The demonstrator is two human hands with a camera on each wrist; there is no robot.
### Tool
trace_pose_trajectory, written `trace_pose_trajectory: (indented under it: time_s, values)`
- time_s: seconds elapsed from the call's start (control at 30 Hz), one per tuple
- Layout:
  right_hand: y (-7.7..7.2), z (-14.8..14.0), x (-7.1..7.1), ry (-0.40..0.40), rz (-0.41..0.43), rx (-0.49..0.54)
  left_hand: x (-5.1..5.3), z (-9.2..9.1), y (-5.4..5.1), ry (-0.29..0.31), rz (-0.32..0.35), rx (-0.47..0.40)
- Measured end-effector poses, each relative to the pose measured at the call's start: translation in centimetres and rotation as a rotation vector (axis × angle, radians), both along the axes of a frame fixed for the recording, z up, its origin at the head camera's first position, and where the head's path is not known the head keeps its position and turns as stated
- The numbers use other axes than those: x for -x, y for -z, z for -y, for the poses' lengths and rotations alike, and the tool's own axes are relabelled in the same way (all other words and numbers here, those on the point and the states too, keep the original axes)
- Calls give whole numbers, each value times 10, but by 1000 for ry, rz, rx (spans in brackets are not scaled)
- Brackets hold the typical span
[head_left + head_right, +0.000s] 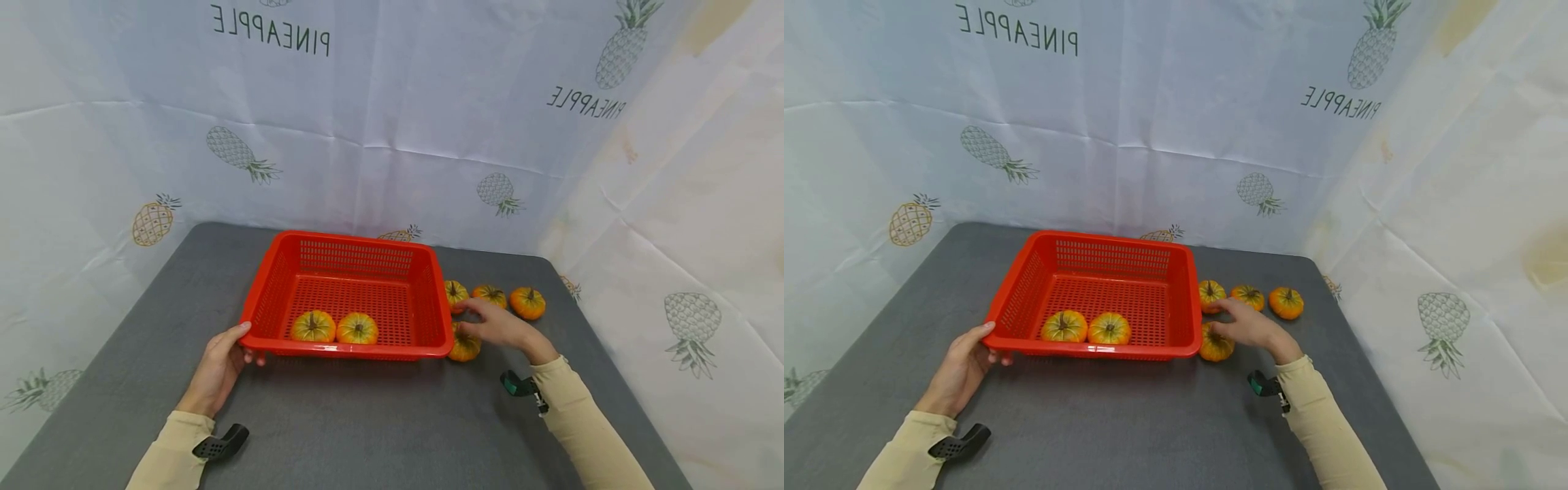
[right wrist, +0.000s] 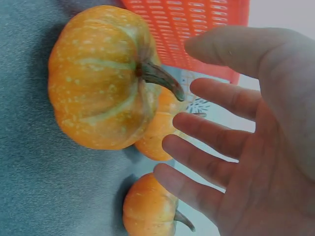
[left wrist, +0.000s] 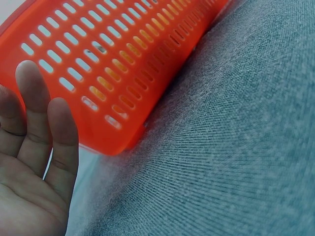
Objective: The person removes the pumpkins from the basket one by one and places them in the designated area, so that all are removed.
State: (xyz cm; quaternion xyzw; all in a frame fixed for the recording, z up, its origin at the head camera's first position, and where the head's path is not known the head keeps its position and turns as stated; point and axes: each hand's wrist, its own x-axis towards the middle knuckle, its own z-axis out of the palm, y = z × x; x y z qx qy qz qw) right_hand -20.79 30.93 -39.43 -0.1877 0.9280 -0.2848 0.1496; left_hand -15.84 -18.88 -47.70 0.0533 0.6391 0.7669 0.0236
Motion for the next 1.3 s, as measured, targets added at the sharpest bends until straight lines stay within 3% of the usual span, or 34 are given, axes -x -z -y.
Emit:
trace_pose_trajectory:
  time_s: [0.33,0.5,0.8,1.0,1.3]
  values:
    - [-6,6,1,179,-164,-16,0,0,0,1,4,8]
    - [-9,13,3,251,-189,37,1,0,0,-5,19,23]
    - [-14,34,4,249,-219,150,1,1,0,-2,33,33]
    - [-18,48,7,216,-175,226,0,1,0,1,38,16]
    - [-29,67,12,187,-185,181,0,-1,-1,-3,23,17]
